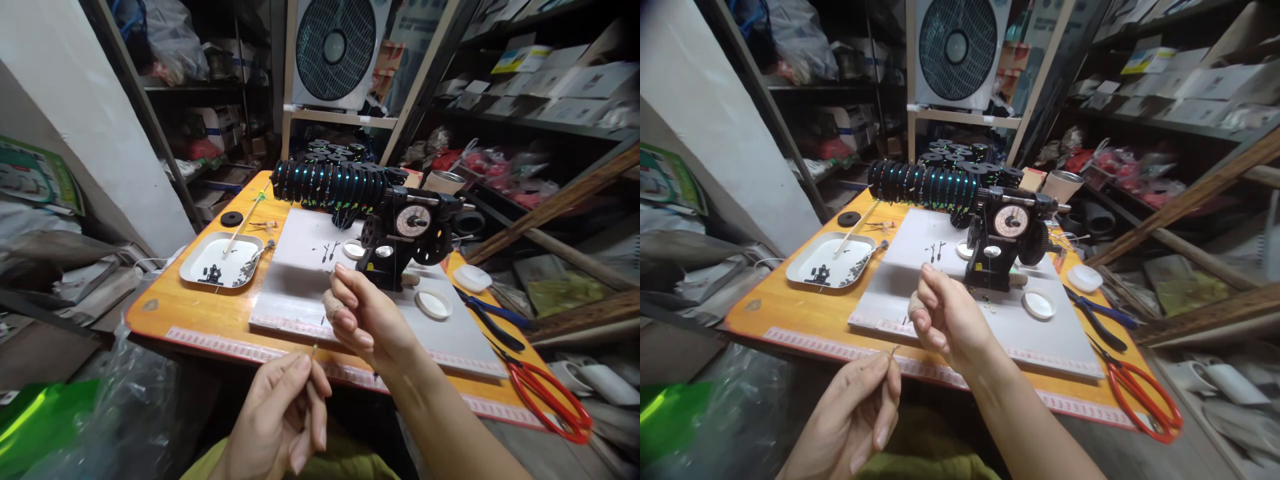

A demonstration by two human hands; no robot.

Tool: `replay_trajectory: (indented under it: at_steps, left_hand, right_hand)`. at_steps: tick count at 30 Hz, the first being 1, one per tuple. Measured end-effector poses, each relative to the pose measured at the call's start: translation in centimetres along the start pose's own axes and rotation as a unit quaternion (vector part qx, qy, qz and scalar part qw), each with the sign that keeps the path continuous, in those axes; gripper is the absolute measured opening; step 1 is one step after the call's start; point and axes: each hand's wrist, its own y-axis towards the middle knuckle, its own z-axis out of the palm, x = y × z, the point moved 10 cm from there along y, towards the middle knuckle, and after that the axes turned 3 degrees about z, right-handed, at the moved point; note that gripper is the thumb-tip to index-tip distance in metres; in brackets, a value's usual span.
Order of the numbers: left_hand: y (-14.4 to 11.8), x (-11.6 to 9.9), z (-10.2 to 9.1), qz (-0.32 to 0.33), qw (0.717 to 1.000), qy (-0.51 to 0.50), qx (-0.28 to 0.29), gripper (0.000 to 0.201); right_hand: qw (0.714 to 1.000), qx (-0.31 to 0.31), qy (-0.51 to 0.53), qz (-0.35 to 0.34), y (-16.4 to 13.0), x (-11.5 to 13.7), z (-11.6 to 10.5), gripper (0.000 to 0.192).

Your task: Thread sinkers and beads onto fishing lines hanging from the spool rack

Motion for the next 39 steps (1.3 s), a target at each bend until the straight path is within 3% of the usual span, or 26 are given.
replay_trajectory:
  at_steps: [7, 10, 14, 18, 27, 35, 39]
  left_hand:
    - [-0.4, -0.2, 0.2, -0.013, 1.000, 0.014, -0.005, 0.035]
    - [-0.9, 0.1, -0.5, -0.017, 1.000, 0.021, -0.008, 0.035]
    - [-1.8, 0.4, -1.8, 0.009, 0.999, 0.038, -0.020, 0.040]
    - [-2.5, 0.3, -2.2, 0.051, 0.997, 0.056, -0.024, 0.043]
    - [-3.1, 0.1, -1.5, 0.128, 0.989, 0.077, -0.019, 0.046]
    - [-3.6, 1.0, -1.3, 0.104, 0.994, 0.024, 0.012, 0.076]
    - [-3.5, 0.6, -0.6, 0.107, 0.993, 0.014, 0.044, 0.079]
  right_hand:
    - [0.999, -0.003, -0.038, -0.006, -0.3, 0.5, -0.3, 0.047]
    - [0.996, -0.014, -0.085, -0.018, -0.8, 0.3, -0.7, 0.042]
    - [0.985, -0.023, -0.170, -0.013, -2.3, -1.5, -1.1, 0.028]
    - [0.978, -0.019, -0.207, 0.009, -3.6, -4.3, -1.2, 0.031]
    - [0.993, 0.020, -0.113, 0.030, -3.6, -7.7, -0.1, 0.039]
    - [0.997, 0.030, -0.065, 0.033, -4.1, -8.7, 0.1, 0.035]
    - [0.998, 0.041, -0.040, 0.039, -4.1, -8.9, 0.2, 0.032]
